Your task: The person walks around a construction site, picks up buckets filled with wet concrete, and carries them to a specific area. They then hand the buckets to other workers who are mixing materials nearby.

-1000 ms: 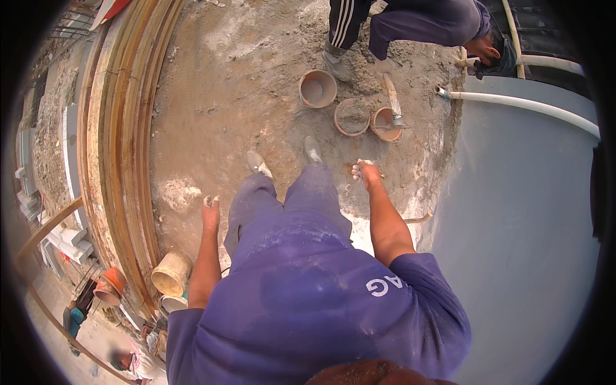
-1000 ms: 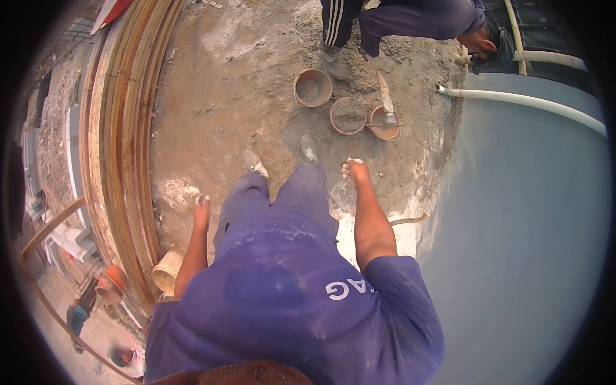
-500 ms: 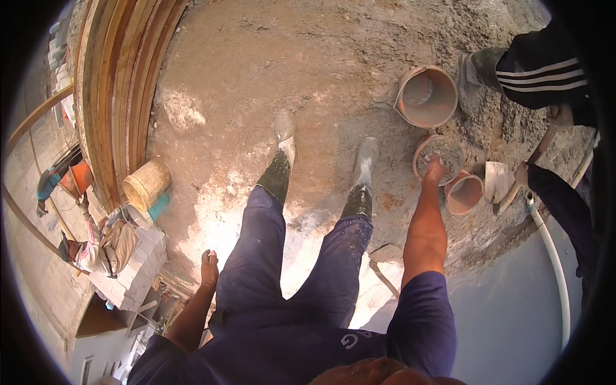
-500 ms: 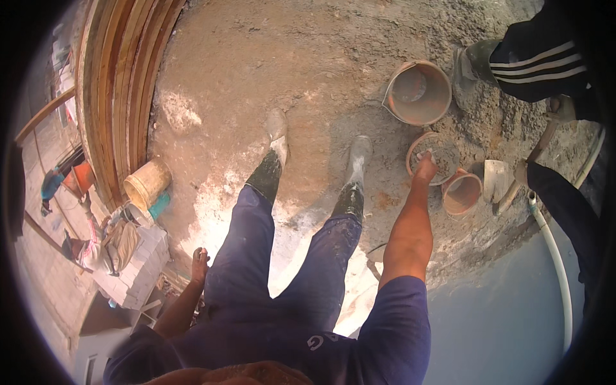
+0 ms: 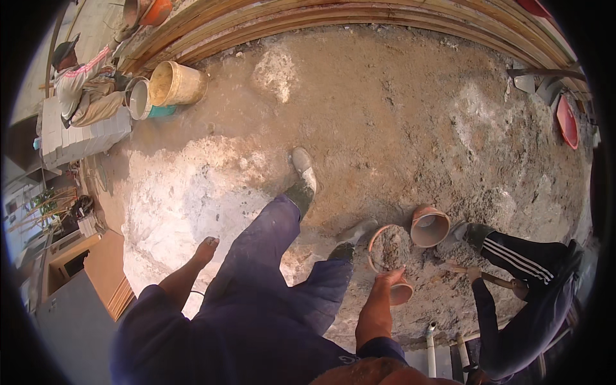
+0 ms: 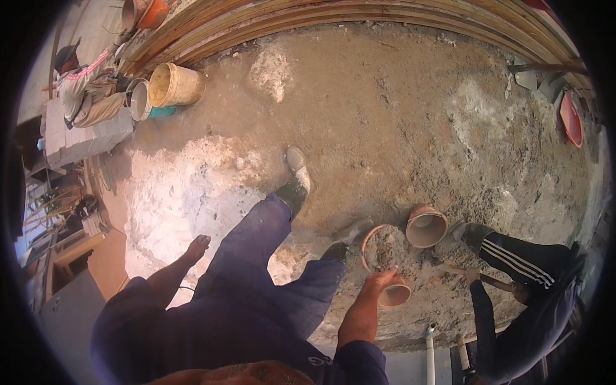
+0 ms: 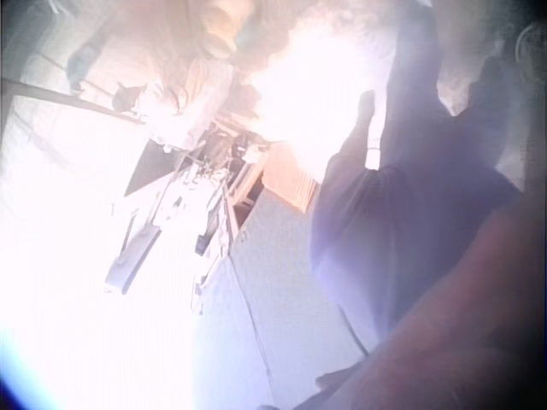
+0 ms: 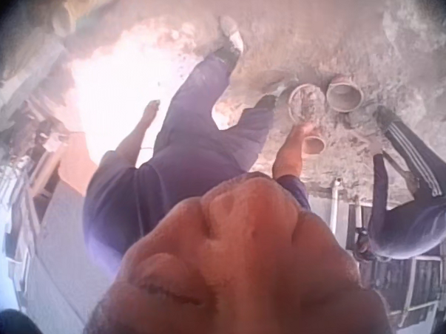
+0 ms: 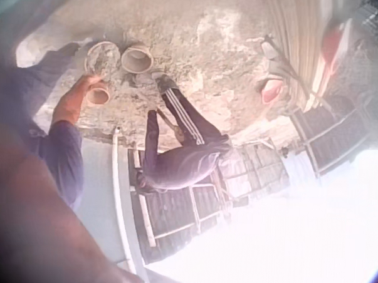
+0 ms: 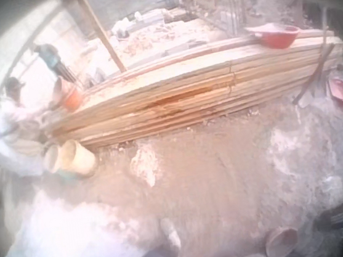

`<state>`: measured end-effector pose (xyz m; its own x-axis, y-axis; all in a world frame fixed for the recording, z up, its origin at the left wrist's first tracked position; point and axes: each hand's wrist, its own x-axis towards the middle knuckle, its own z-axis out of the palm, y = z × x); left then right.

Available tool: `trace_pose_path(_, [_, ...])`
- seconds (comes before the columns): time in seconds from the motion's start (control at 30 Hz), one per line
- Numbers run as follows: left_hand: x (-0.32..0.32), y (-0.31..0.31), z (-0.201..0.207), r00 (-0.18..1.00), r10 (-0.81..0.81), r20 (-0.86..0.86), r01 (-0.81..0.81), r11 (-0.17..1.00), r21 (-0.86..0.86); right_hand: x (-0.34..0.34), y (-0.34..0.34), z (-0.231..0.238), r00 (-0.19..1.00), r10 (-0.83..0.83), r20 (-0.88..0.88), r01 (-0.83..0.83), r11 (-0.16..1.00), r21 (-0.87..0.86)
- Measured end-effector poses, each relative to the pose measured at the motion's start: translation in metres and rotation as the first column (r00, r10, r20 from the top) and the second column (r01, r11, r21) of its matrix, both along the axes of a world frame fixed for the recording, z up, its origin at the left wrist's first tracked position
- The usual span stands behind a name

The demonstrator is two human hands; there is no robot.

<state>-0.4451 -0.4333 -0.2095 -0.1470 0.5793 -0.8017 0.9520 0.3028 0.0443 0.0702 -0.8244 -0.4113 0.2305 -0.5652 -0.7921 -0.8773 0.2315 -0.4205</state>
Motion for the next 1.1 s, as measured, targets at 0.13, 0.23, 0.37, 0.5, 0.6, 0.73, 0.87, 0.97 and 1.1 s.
trace_pose_path(0.13, [-0.015,0.029,0.026,0.989,0.149,0.023,-0.15,0.989,0.018,-0.01,0.057,0.044,0.979,0.199,0.052,-0.205,0.934,0.292])
trace_pose_path(0.23, [-0.03,0.086,0.025,0.966,0.218,0.14,-0.239,0.96,0.149,0.008,0.187,0.104,0.906,0.41,0.103,-0.412,0.801,0.434])
trace_pose_path(0.37, [-0.049,0.175,0.046,0.865,0.397,0.307,-0.461,0.87,0.174,0.038,0.333,0.168,0.794,0.58,0.18,-0.599,0.697,0.395])
trace_pose_path(0.5, [-0.042,0.293,0.106,0.81,0.354,0.468,-0.538,0.765,0.354,0.044,0.486,0.222,0.646,0.725,0.239,-0.76,0.583,0.286])
trace_pose_path(0.6, [-0.078,0.333,0.137,0.694,0.472,0.544,-0.704,0.605,0.372,0.053,0.584,0.245,0.373,0.863,0.341,-0.926,0.32,0.203])
trace_pose_path(0.73, [-0.15,0.323,0.16,0.543,0.586,0.602,-0.839,0.346,0.42,0.038,0.739,0.313,-0.067,0.973,0.22,-0.997,-0.059,-0.042])
trace_pose_path(0.87, [-0.183,0.219,0.141,0.182,0.815,0.551,-0.915,-0.064,0.398,0.029,0.853,0.284,-0.602,0.771,0.206,-0.796,-0.558,-0.235])
trace_pose_path(0.97, [-0.138,0.137,0.105,0.007,0.929,0.37,-0.923,-0.137,0.361,0.021,0.929,0.284,-0.811,0.575,0.108,-0.573,-0.744,-0.345])
trace_pose_path(1.1, [-0.058,0.068,0.077,0.894,0.344,-0.286,-0.346,0.937,0.045,-0.036,1.043,0.34,-0.779,0.574,0.252,-0.619,-0.767,-0.167])
